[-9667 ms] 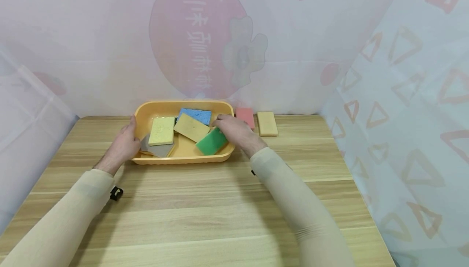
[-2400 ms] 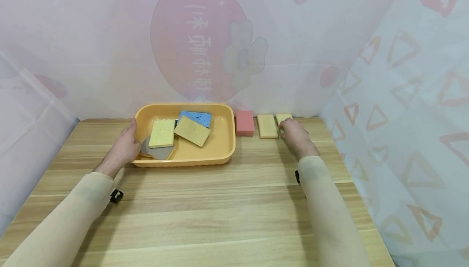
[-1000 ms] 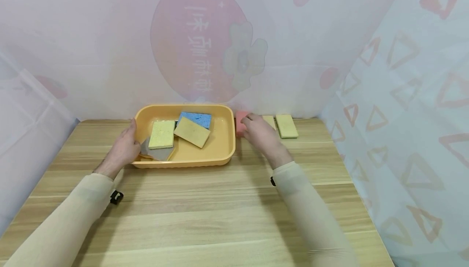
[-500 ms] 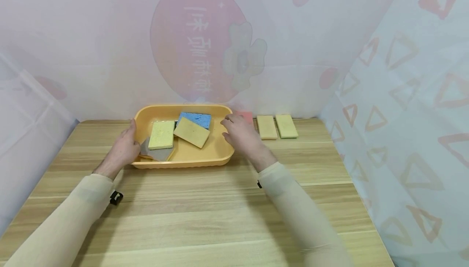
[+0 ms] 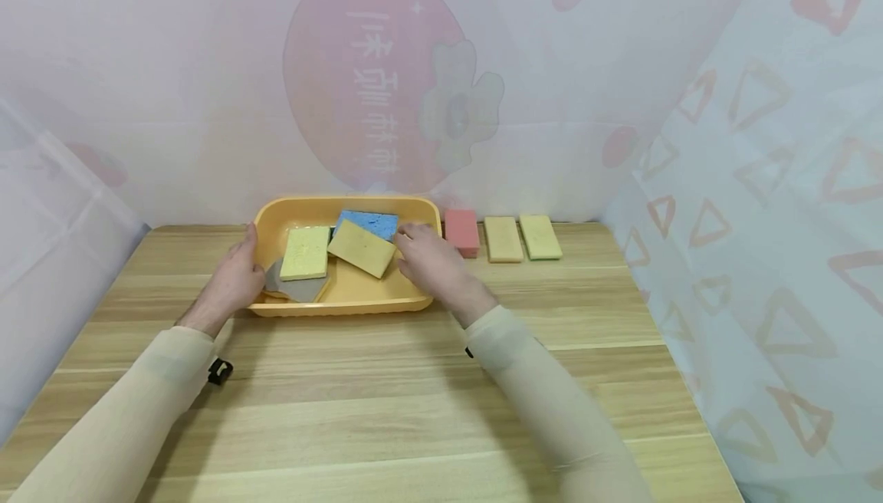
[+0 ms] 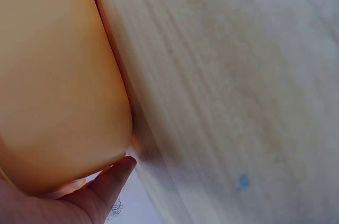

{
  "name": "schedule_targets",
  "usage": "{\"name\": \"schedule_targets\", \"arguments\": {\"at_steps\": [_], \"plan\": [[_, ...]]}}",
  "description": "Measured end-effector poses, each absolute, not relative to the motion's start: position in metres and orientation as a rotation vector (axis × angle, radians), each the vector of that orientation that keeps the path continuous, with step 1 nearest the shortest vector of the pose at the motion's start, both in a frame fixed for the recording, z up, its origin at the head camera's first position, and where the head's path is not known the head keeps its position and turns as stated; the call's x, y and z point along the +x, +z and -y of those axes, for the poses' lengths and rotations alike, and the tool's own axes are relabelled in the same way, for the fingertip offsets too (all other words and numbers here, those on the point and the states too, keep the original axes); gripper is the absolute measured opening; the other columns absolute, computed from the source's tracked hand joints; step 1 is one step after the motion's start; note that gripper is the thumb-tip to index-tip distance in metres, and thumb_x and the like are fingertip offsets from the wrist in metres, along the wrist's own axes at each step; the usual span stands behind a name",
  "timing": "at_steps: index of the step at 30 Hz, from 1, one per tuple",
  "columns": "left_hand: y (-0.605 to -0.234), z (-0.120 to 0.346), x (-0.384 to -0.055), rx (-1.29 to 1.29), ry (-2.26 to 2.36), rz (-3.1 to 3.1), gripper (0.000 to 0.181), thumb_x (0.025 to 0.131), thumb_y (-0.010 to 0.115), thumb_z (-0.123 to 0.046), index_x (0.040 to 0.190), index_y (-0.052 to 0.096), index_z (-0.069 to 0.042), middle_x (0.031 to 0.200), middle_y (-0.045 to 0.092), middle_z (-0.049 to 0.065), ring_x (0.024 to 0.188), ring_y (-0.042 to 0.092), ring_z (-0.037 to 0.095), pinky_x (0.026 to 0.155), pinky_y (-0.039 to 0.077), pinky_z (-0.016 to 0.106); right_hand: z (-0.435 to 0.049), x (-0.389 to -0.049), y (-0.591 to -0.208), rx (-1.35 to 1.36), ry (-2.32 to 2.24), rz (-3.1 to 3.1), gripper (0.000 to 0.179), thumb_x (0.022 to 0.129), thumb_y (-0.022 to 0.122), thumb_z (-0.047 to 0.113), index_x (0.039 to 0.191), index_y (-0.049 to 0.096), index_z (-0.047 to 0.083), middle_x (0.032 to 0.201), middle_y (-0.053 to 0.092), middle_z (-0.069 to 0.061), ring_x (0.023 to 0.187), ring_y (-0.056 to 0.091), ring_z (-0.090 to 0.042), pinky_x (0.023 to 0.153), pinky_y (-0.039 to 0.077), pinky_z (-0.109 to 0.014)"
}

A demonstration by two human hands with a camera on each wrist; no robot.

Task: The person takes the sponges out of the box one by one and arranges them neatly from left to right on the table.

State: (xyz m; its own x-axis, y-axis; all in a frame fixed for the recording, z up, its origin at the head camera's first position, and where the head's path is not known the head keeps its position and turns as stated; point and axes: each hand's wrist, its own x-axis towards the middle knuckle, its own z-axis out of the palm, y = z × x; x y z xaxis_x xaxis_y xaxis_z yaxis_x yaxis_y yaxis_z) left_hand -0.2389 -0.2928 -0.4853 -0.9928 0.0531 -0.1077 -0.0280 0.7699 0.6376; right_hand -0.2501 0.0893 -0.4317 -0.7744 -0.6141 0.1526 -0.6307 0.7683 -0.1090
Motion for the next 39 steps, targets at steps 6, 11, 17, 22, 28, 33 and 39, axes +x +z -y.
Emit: {"name": "schedule_targets", "arguments": {"at_steps": [6,11,17,22,28,33,39], "plan": [[-0.483,0.292,-0.239,0.024,1.032,-2.843,0.1,0.107,0.044,0.005,0.181,-0.023,-0.003,0.186,0.014,0.048,0.174,0.021,0.068,0.144,0.021,0.08,-0.079,-0.249,-0.437,1.035,0.229,2.844,0.045,0.114,0.077,0.015,0.157,0.071,0.004,0.162,0.072,-0.019,0.15,0.071,-0.04,0.13,0.059,-0.052],[-0.482,0.291,-0.238,0.033,1.031,-2.849,0.1,0.106,0.043,0.006,0.181,-0.022,-0.001,0.186,0.015,0.049,0.174,0.022,0.067,0.144,0.021,0.079,-0.071,-0.247,-0.44,1.046,0.235,2.856,0.044,0.114,0.075,0.014,0.157,0.072,0.006,0.162,0.071,-0.018,0.15,0.07,-0.041,0.129,0.06,-0.052],[-0.48,0.291,-0.236,0.032,1.045,-2.844,0.101,0.105,0.044,0.006,0.181,-0.022,-0.002,0.185,0.015,0.049,0.174,0.021,0.068,0.144,0.02,0.08,-0.063,-0.246,-0.443,1.028,0.223,2.922,0.047,0.114,0.075,0.015,0.161,0.07,0.01,0.171,0.065,-0.017,0.157,0.065,-0.04,0.129,0.061,-0.052],[-0.479,0.29,-0.236,0.032,1.036,-2.851,0.1,0.105,0.044,0.006,0.181,-0.021,0.0,0.185,0.016,0.05,0.174,0.022,0.068,0.144,0.021,0.08,-0.056,-0.245,-0.445,1.019,0.177,2.951,0.051,0.116,0.075,0.021,0.165,0.067,0.013,0.178,0.059,-0.014,0.165,0.058,-0.038,0.129,0.061,-0.052],[-0.48,0.291,-0.238,0.028,1.031,-2.857,0.099,0.105,0.044,0.006,0.182,-0.02,0.001,0.184,0.018,0.051,0.173,0.024,0.069,0.144,0.022,0.08,-0.048,-0.245,-0.448,0.986,0.155,2.995,0.055,0.117,0.074,0.023,0.17,0.062,0.014,0.186,0.049,-0.015,0.173,0.049,-0.039,0.135,0.054,-0.061],[-0.482,0.292,-0.239,0.024,1.028,-2.853,0.101,0.105,0.046,0.006,0.182,-0.021,-0.001,0.185,0.017,0.049,0.173,0.023,0.068,0.144,0.022,0.08,-0.043,-0.247,-0.451,0.954,0.15,3.032,0.06,0.117,0.074,0.024,0.174,0.057,0.019,0.19,0.044,-0.013,0.175,0.045,-0.041,0.132,0.055,-0.07],[-0.482,0.291,-0.239,0.032,1.014,-2.867,0.101,0.105,0.045,0.006,0.182,-0.02,0.0,0.184,0.018,0.05,0.173,0.023,0.068,0.144,0.021,0.08,-0.04,-0.25,-0.452,0.928,0.096,3.051,0.063,0.116,0.076,0.027,0.175,0.056,0.019,0.189,0.043,-0.012,0.174,0.046,-0.04,0.129,0.058,-0.068]]}}
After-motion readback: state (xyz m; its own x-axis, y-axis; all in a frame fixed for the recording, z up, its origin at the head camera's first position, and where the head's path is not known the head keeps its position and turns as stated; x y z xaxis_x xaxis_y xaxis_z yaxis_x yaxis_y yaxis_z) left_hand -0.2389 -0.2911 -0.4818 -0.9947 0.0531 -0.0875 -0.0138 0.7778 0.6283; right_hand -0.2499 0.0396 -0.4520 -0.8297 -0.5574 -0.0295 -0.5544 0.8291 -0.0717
